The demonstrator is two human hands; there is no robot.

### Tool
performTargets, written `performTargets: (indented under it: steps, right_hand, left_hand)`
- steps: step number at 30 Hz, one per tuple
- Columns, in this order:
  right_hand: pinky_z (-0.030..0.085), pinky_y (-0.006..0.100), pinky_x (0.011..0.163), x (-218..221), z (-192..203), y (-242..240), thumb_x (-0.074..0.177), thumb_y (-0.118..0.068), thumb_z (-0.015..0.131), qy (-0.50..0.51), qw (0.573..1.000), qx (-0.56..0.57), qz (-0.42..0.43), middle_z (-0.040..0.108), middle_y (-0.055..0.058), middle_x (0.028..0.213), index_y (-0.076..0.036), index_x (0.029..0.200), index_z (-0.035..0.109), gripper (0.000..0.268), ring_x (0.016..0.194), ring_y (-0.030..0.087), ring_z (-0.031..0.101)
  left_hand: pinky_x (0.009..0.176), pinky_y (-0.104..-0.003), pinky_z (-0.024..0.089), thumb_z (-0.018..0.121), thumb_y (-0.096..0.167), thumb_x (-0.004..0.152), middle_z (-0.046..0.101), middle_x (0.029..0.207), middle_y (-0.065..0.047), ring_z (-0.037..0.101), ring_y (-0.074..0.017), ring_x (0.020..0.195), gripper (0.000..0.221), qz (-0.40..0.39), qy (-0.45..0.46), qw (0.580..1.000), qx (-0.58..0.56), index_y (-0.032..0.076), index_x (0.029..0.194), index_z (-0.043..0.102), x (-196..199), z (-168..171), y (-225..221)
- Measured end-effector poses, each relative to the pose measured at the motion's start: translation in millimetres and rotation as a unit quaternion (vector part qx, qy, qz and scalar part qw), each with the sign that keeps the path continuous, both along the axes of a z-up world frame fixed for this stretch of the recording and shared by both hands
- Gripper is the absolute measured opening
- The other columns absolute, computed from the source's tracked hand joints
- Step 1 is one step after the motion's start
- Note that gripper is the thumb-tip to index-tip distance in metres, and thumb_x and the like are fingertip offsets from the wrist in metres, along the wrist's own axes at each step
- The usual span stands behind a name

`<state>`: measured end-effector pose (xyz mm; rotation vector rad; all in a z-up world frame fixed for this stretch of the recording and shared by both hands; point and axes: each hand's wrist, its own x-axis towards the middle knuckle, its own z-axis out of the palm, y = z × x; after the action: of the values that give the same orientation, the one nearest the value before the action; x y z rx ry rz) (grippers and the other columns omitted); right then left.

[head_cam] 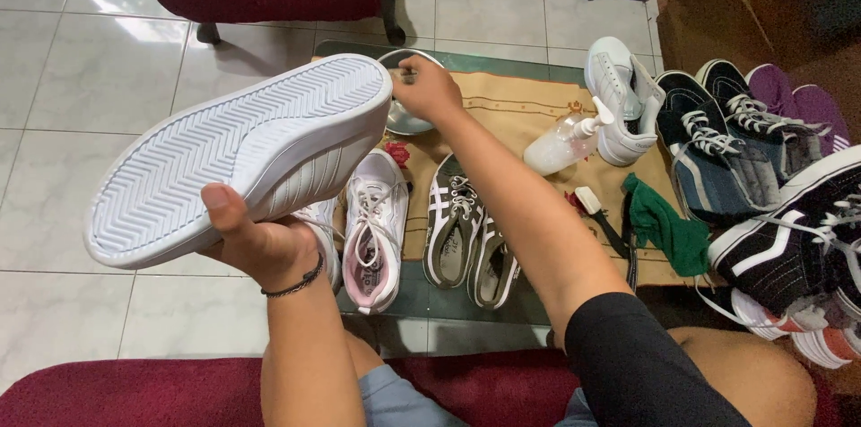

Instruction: The person cleans a white sneaker by applying liquid soap from a pump bottle, wiping the upper with a green cloth, and scrubbing the sole with a brush dipped in water. The shoe is turned over to clean the sole, and the process continues until the end of the clip.

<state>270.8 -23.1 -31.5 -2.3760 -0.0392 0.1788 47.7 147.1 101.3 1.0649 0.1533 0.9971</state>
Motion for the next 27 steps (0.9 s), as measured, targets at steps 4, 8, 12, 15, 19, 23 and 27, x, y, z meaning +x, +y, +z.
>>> performTargets:
  steps: [4, 8, 12, 15, 19, 23, 27]
  right_hand:
    - [0.048, 0.048, 0.101, -9.2, 27.9, -2.1, 0.079, -0.057, 0.070, 0.003, 0.996, 0.083, -0.034, 0.067, 0.017, 0.123, -0.016, 0.122, 0.069, 0.059, 0.119, 0.042, 0.062]
    - [0.048, 0.049, 0.102, -23.1, 47.1, -9.3, 0.074, -0.055, 0.076, -0.032, 0.999, 0.020, -0.010, 0.066, 0.018, 0.123, -0.016, 0.121, 0.069, 0.061, 0.120, 0.041, 0.061]
    - [0.048, 0.047, 0.104, -17.7, 36.1, -13.0, 0.073, -0.060, 0.077, -0.003, 1.000, 0.022, -0.021, 0.067, 0.015, 0.124, -0.016, 0.121, 0.069, 0.066, 0.122, 0.037, 0.061]
    - [0.050, 0.048, 0.100, -28.4, 45.6, -16.8, 0.072, -0.053, 0.081, -0.048, 0.997, -0.062, 0.006, 0.063, 0.015, 0.123, -0.017, 0.121, 0.068, 0.062, 0.117, 0.038, 0.063]
    - [0.049, 0.050, 0.101, -26.2, 44.5, -20.4, 0.070, -0.053, 0.084, -0.045, 0.996, -0.076, 0.010, 0.059, 0.016, 0.126, -0.016, 0.123, 0.067, 0.066, 0.119, 0.040, 0.061]
    - [0.050, 0.042, 0.102, -6.5, 10.4, -26.3, 0.064, -0.064, 0.085, 0.046, 0.997, 0.041, -0.052, 0.067, 0.010, 0.122, -0.019, 0.120, 0.068, 0.074, 0.118, 0.031, 0.064]
    - [0.049, 0.046, 0.103, -21.7, 38.9, -31.7, 0.074, -0.050, 0.081, 0.012, 0.999, -0.033, -0.038, 0.064, 0.014, 0.123, -0.017, 0.123, 0.067, 0.061, 0.120, 0.035, 0.062]
  left_hand:
    - [0.126, -0.060, 0.026, 0.065, 0.042, 0.108, 0.025, 0.154, -0.028, 0.030, -0.0355, 0.146, 0.069, 0.005, -0.006, 1.000, 0.001, 0.008, 0.153, 0.025, 3.0, -18.2, 6.8]
    - [0.123, -0.060, 0.033, 0.066, 0.043, 0.107, 0.031, 0.151, -0.025, 0.035, -0.0339, 0.142, 0.070, 0.014, -0.015, 1.000, 0.002, 0.010, 0.153, 0.025, 5.1, -25.4, 6.8]
    - [0.120, -0.061, 0.039, 0.067, 0.044, 0.107, 0.037, 0.147, -0.022, 0.040, -0.0325, 0.139, 0.071, 0.022, -0.026, 0.999, 0.002, 0.011, 0.153, 0.025, 7.8, -25.3, 5.3]
    - [0.116, -0.062, 0.041, 0.065, 0.043, 0.104, 0.041, 0.140, -0.024, 0.044, -0.0338, 0.134, 0.066, 0.029, -0.030, 0.999, 0.018, 0.007, 0.148, 0.031, 6.7, -6.4, -1.7]
    - [0.115, -0.061, 0.042, 0.065, 0.043, 0.105, 0.042, 0.140, -0.023, 0.044, -0.0330, 0.134, 0.065, 0.022, -0.022, 0.999, 0.016, 0.008, 0.148, 0.031, 5.9, -14.2, -2.1]
    - [0.114, -0.060, 0.043, 0.066, 0.044, 0.105, 0.043, 0.141, -0.021, 0.045, -0.0314, 0.133, 0.064, 0.011, -0.010, 1.000, 0.012, 0.012, 0.149, 0.032, 6.9, -25.3, 1.5]
    - [0.112, -0.059, 0.045, 0.067, 0.044, 0.106, 0.044, 0.142, -0.018, 0.046, -0.0298, 0.133, 0.062, 0.000, 0.005, 1.000, 0.008, 0.015, 0.150, 0.033, 6.0, -32.5, 3.5]
